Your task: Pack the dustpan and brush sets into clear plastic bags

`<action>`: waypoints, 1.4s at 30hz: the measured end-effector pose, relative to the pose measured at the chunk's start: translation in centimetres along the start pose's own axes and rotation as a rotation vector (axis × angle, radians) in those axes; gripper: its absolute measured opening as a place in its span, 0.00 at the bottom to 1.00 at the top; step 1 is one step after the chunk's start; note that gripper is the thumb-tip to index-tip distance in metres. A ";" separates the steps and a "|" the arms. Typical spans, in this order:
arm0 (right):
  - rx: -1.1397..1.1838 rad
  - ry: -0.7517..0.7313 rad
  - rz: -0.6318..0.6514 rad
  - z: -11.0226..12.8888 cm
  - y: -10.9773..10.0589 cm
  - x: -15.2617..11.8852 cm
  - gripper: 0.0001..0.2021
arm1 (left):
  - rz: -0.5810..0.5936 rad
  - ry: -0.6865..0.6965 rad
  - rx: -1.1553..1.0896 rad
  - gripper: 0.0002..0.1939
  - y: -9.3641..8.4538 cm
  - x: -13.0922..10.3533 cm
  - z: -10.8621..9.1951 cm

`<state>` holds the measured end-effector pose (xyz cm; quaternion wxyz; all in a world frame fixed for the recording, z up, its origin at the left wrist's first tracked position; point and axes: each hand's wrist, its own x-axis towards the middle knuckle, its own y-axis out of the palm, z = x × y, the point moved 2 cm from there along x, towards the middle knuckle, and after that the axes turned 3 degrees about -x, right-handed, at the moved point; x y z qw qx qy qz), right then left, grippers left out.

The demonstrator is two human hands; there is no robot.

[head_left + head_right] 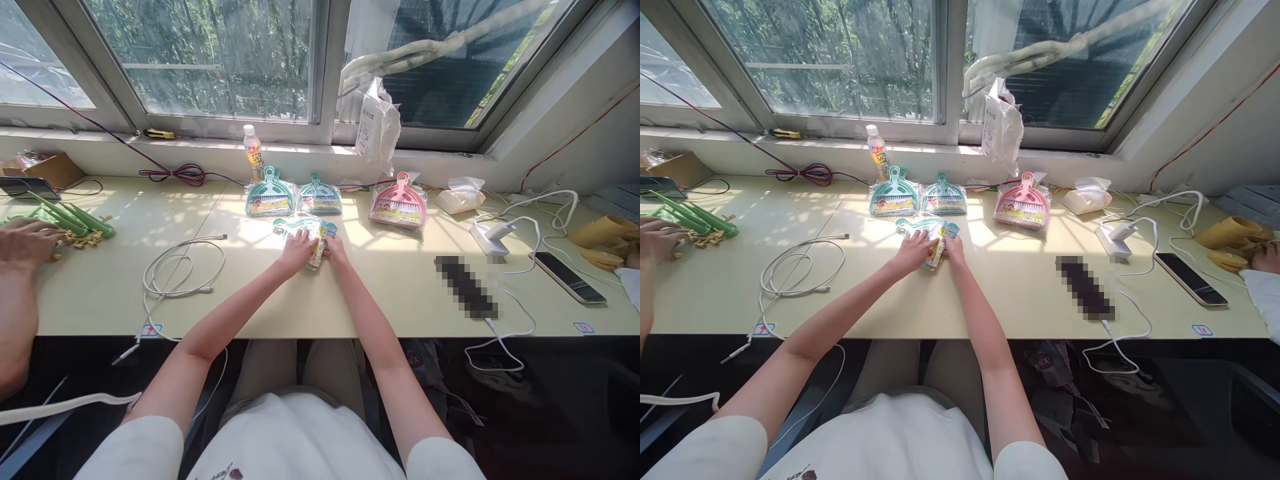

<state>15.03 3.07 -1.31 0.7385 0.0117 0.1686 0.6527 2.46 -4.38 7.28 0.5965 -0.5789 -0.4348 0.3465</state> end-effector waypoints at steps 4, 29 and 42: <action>-0.025 0.125 -0.044 -0.2 0.1 -0.1 0.11 | -0.009 0.001 0.014 0.24 0.5 0.1 0.9; -0.058 0.061 -0.011 0.5 0.0 -1.2 0.11 | -0.103 -0.048 -0.002 0.24 1.5 -1.4 -0.4; -0.012 0.024 0.000 0.8 0.2 -2.1 0.13 | -0.143 -0.037 -0.103 0.17 1.4 -1.6 -0.3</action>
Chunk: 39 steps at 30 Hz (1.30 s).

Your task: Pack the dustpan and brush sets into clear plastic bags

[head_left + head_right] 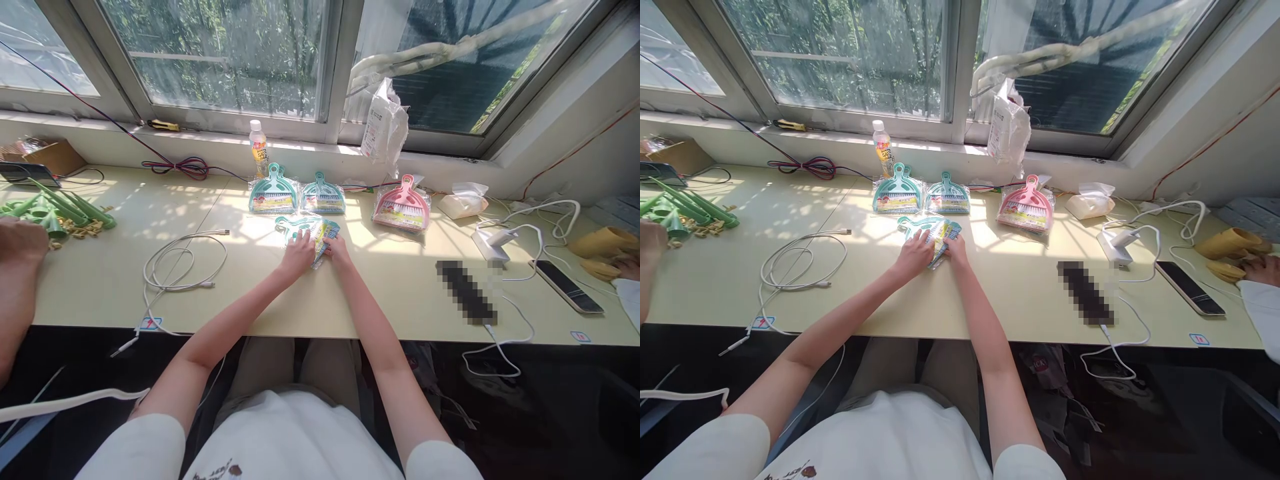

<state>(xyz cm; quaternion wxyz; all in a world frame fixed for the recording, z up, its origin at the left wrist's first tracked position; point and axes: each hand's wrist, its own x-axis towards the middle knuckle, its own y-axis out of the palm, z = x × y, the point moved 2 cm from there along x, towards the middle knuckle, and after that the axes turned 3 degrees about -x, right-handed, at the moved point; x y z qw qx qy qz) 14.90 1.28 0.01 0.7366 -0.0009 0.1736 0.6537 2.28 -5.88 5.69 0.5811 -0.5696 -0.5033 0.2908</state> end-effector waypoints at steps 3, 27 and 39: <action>0.038 -0.051 -0.037 0.5 0.0 -0.5 0.13 | -0.148 -0.024 -0.151 0.18 -0.8 -0.4 0.2; 0.383 -0.288 -0.197 2.3 -0.1 -1.2 0.17 | 0.000 -0.358 -1.670 0.26 1.7 5.2 2.8; 0.309 -0.275 -0.010 1.8 0.6 -1.0 0.24 | -0.126 -0.330 -1.734 0.26 2.7 3.8 3.9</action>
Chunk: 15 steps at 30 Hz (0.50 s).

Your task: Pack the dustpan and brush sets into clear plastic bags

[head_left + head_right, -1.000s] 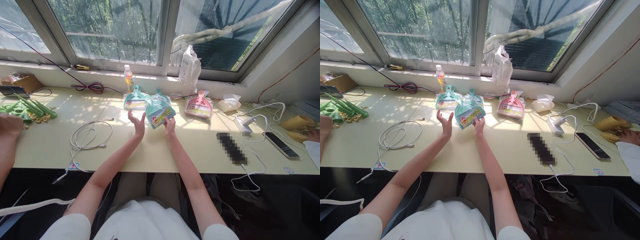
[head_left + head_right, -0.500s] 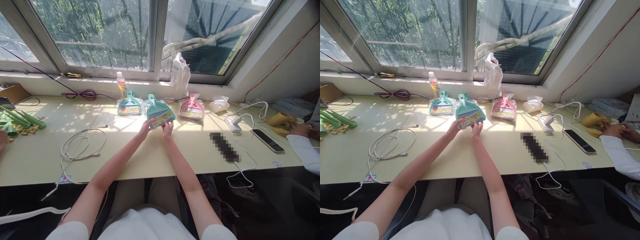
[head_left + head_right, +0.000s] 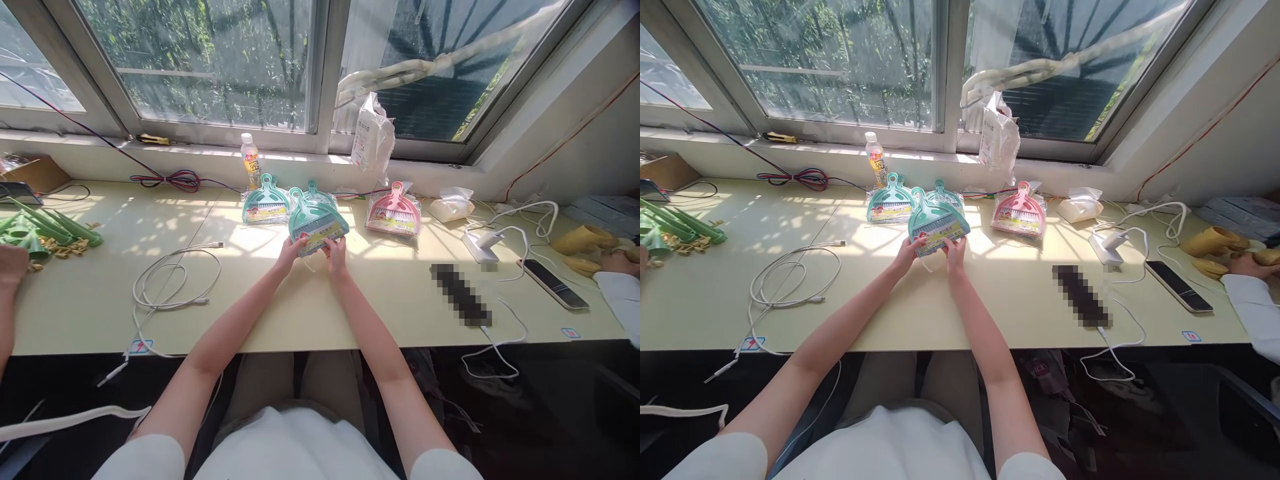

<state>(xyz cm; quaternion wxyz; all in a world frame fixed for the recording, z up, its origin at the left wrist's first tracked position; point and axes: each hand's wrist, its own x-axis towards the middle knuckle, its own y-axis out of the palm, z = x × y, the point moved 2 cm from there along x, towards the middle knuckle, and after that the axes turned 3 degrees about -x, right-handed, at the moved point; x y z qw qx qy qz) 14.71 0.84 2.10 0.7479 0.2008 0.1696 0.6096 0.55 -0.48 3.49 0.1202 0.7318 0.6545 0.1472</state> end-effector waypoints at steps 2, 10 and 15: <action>-0.009 -0.018 -0.004 0.0 -0.1 -0.2 0.24 | 0.036 -0.006 -0.006 0.27 -0.1 -0.1 0.1; -0.055 0.005 -0.018 -0.5 -0.1 0.2 0.22 | 0.017 -0.021 0.003 0.29 -0.1 -0.4 0.4; -0.282 0.113 0.065 0.7 -1.3 1.2 0.06 | -0.058 -0.048 -0.081 0.26 -1.7 0.6 -0.1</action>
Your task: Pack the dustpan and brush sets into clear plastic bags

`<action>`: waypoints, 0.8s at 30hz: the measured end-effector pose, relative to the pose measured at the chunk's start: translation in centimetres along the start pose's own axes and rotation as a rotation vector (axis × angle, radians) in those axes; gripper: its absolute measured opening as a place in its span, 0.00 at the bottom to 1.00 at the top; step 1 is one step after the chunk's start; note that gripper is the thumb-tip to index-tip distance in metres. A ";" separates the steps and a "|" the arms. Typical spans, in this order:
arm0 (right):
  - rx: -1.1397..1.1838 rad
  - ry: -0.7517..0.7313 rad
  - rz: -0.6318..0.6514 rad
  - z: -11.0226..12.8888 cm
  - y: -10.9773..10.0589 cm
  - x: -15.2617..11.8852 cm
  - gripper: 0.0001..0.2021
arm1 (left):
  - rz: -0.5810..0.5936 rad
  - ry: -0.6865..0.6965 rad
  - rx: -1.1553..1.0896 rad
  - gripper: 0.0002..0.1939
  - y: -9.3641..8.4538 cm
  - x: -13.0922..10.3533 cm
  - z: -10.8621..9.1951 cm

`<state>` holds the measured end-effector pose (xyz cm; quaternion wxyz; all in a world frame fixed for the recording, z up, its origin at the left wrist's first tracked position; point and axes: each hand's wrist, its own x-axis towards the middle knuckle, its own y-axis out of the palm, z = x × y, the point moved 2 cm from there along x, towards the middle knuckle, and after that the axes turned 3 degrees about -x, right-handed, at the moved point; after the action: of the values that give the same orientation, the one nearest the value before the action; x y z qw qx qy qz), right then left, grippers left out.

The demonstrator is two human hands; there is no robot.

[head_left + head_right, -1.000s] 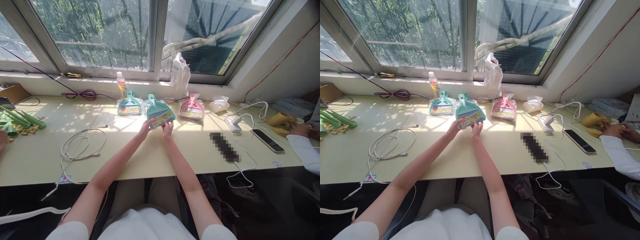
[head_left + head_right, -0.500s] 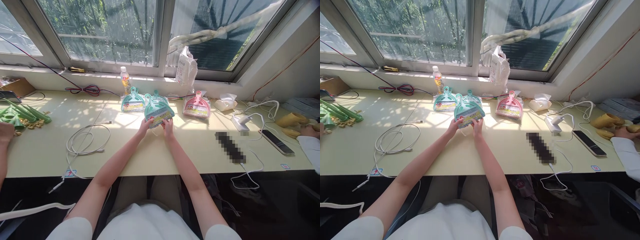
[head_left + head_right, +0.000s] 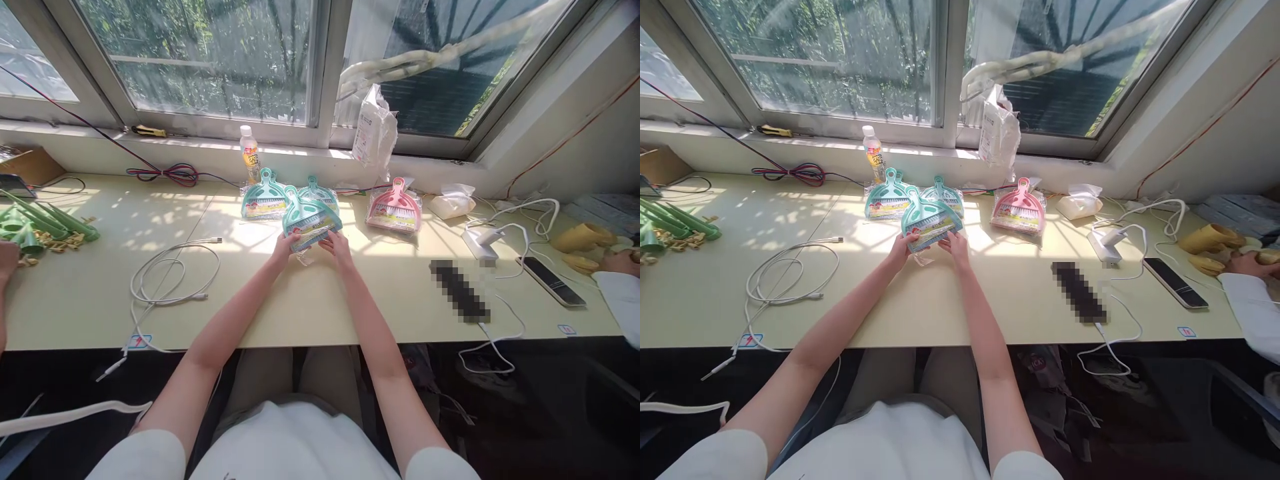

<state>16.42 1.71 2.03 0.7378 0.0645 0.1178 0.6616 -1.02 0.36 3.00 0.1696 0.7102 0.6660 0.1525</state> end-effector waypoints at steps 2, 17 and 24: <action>-0.170 -0.087 -0.055 0.9 -1.2 -0.2 0.05 | -0.033 -0.006 -0.044 0.25 -1.2 0.6 -0.5; -0.391 -0.572 0.012 2.9 -2.6 -0.7 0.03 | 0.035 -0.283 0.124 0.11 -4.7 1.3 -1.2; -0.352 -0.550 -0.134 2.2 -2.1 -1.0 0.01 | 0.219 -0.243 0.171 0.18 -3.2 0.3 -1.1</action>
<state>18.95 0.61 3.71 0.7836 0.1045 -0.1981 0.5795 -4.31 0.87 2.60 0.1701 0.8035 0.5699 0.0261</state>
